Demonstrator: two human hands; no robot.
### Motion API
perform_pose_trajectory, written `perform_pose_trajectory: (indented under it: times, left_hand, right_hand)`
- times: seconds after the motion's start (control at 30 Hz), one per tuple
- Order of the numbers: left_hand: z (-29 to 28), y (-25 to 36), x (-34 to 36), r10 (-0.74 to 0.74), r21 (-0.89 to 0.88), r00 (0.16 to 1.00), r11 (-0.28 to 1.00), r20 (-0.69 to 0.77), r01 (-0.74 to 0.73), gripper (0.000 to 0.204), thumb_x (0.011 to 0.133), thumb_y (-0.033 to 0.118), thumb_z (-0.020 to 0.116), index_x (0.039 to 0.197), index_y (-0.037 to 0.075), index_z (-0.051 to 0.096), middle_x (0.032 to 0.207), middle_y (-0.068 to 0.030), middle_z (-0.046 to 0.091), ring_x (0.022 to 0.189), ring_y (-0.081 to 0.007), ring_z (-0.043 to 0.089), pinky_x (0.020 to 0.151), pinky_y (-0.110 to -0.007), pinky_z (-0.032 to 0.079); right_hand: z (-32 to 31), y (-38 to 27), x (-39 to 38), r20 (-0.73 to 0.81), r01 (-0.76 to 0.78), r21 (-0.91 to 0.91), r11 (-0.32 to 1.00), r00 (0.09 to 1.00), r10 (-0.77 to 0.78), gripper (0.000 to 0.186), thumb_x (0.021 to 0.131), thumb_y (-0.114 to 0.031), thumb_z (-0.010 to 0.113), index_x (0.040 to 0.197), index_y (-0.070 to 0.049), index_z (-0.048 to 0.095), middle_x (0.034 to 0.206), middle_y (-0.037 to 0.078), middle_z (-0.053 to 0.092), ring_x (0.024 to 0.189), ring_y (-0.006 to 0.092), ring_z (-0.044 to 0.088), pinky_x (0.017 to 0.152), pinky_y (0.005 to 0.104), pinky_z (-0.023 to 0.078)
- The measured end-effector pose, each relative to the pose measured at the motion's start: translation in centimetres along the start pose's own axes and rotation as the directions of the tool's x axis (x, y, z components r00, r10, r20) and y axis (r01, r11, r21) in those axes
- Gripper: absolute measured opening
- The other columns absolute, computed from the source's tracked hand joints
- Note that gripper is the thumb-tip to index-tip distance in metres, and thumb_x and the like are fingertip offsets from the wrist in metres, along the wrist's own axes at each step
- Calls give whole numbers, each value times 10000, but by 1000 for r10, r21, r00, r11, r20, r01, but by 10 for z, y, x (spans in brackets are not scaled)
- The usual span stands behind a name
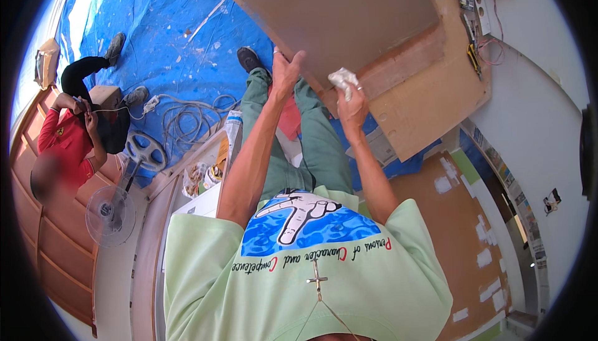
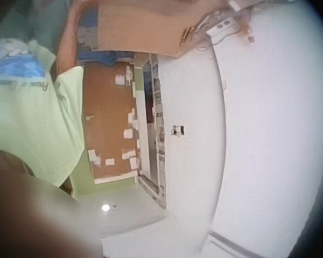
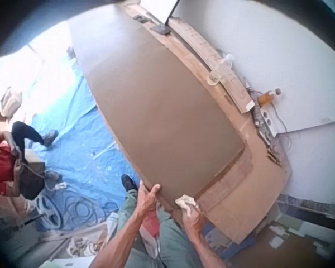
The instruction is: The person wipes a large flat board with a white cloth, then briefly pauses to converse with a coworker, and resumes wiping. The person also briefly uses a small scraper on the board surface before walking away.
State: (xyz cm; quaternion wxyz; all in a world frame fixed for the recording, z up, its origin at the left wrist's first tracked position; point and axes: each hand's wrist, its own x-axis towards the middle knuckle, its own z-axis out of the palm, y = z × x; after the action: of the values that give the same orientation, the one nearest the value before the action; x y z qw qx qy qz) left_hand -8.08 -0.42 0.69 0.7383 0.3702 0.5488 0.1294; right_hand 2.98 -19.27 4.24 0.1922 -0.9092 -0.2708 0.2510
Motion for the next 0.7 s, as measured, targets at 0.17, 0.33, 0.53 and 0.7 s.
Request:
perform_pose_trajectory:
  times: [0.17,0.33,0.53,0.7]
  left_hand:
    - [2,1,3,129,11,991,992,-25,-129,455,922,70,685,1306,-49,473,1177,-163,670,1055,-243,676,911,-352,553]
    - [0,-3,1,81,-49,996,996,23,-80,456,925,89,687,1305,-51,477,1210,-170,653,1090,-258,656,942,-362,531]
    - [-1,-4,3,104,64,994,993,-34,-102,461,928,102,699,1308,-48,485,1206,-175,659,1087,-252,659,944,-359,530]
    - [1,-2,3,52,-6,999,999,2,-52,470,929,75,695,1325,-56,478,1224,-191,655,1115,-257,655,975,-364,522]
  right_hand:
    - [-1,-5,3,-221,-28,31,999,975,34,283,901,-246,718,1110,-58,747,1102,196,702,1003,407,669,848,477,519]
    - [-3,-10,7,-55,-91,2,996,994,91,273,893,-219,735,1102,-45,743,1097,185,705,977,414,678,824,479,526]
    - [-7,-3,16,-282,-22,40,999,959,33,303,912,-259,724,1114,-34,742,1056,204,715,933,407,685,783,480,522]
    - [2,-8,2,-34,2,-47,999,999,-4,280,896,-236,723,1119,-69,744,1106,208,700,984,406,676,834,468,524]
